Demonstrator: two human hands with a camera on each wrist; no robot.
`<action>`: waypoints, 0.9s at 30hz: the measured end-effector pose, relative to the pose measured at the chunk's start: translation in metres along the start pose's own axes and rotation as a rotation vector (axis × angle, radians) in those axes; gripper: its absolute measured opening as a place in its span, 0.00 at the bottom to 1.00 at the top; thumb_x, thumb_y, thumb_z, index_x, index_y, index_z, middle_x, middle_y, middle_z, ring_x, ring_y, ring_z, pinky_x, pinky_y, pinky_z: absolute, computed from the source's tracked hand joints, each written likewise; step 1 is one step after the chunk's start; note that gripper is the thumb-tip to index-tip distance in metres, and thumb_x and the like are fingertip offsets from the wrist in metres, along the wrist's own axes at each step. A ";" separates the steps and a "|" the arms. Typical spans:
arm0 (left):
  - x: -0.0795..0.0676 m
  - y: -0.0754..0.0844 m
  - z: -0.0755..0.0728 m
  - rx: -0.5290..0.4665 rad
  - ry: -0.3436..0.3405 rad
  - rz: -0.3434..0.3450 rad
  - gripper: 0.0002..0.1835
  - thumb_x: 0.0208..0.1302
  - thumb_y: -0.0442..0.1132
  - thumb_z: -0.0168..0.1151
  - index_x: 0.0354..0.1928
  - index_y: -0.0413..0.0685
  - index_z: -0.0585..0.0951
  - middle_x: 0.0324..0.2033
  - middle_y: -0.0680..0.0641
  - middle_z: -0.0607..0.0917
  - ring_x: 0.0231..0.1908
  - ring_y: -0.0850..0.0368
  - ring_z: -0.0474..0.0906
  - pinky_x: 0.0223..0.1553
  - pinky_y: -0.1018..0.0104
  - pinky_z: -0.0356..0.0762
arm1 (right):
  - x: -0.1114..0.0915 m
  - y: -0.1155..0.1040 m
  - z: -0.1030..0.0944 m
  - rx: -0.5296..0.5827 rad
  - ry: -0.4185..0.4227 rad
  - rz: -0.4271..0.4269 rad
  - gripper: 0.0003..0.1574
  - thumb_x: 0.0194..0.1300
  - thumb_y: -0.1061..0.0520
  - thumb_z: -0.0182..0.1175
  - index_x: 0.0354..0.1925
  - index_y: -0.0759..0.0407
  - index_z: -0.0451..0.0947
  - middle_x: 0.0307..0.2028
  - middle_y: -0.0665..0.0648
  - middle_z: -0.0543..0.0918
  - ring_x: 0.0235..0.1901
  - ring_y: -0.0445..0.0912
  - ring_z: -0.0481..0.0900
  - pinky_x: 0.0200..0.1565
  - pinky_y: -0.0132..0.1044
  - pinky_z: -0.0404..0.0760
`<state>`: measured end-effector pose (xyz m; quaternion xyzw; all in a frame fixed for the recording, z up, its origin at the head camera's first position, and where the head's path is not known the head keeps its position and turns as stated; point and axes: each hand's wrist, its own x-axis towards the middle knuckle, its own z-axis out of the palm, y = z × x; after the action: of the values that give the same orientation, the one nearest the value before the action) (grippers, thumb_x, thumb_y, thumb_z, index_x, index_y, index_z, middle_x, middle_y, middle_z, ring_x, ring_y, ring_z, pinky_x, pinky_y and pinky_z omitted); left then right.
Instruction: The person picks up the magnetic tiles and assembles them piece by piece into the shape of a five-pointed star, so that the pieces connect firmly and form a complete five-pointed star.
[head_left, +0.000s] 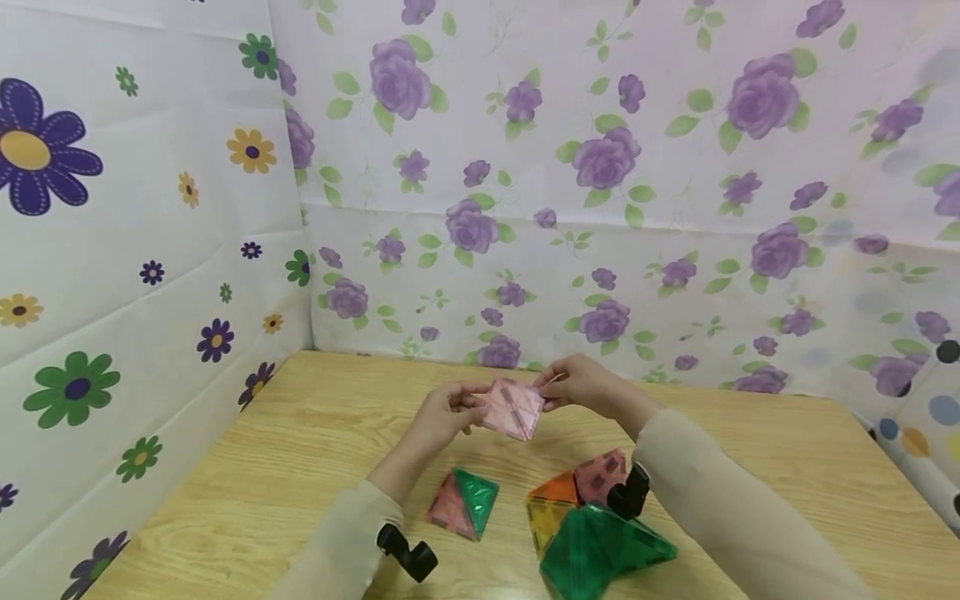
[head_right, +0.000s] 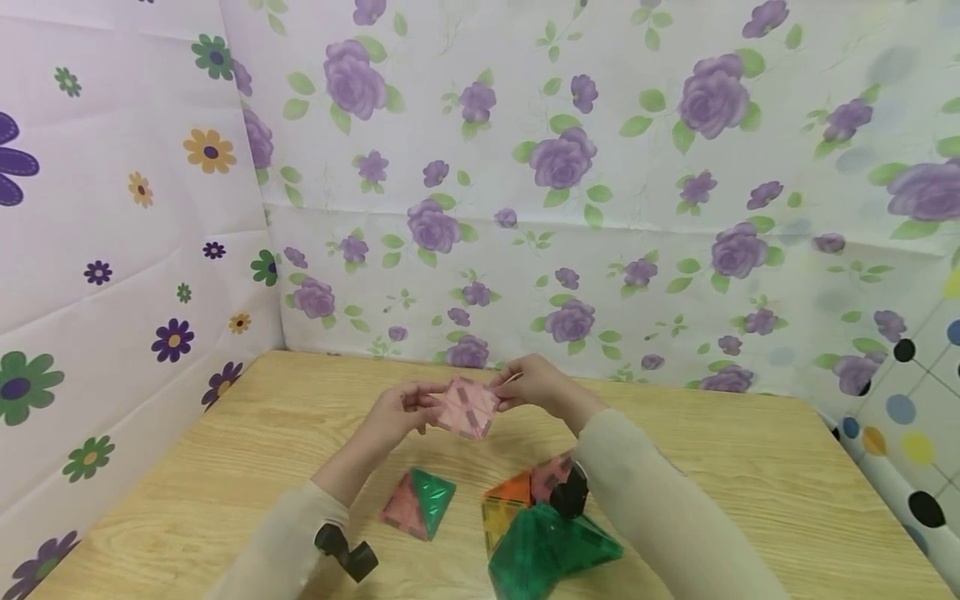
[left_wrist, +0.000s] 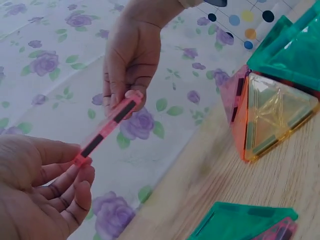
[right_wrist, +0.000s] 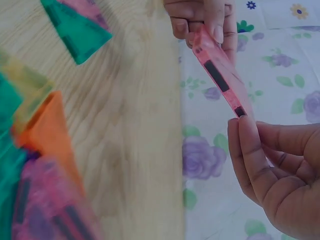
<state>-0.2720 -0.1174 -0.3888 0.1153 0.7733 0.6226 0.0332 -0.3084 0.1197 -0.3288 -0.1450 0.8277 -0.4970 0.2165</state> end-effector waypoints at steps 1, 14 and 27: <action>0.000 -0.001 0.001 -0.008 -0.021 -0.017 0.19 0.63 0.30 0.61 0.58 0.39 0.77 0.35 0.46 0.82 0.29 0.63 0.77 0.30 0.69 0.74 | -0.002 0.003 -0.001 0.005 -0.010 0.005 0.13 0.69 0.68 0.52 0.49 0.73 0.75 0.40 0.62 0.81 0.31 0.41 0.82 0.44 0.36 0.84; -0.001 -0.024 0.014 -0.094 -0.203 -0.118 0.19 0.62 0.26 0.61 0.55 0.27 0.76 0.36 0.46 0.85 0.28 0.66 0.79 0.35 0.67 0.82 | -0.014 0.039 -0.001 0.019 -0.111 -0.014 0.12 0.70 0.67 0.51 0.49 0.73 0.74 0.36 0.59 0.81 0.33 0.42 0.83 0.48 0.44 0.84; 0.001 -0.033 0.036 -0.143 -0.254 -0.252 0.10 0.61 0.24 0.59 0.45 0.32 0.76 0.28 0.47 0.84 0.23 0.60 0.82 0.35 0.62 0.85 | -0.012 0.056 -0.001 -0.016 -0.182 -0.010 0.11 0.69 0.67 0.52 0.46 0.70 0.76 0.34 0.56 0.80 0.30 0.42 0.81 0.47 0.46 0.84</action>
<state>-0.2709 -0.0897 -0.4285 0.0923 0.7250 0.6473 0.2165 -0.3002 0.1521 -0.3750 -0.1955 0.8077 -0.4765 0.2869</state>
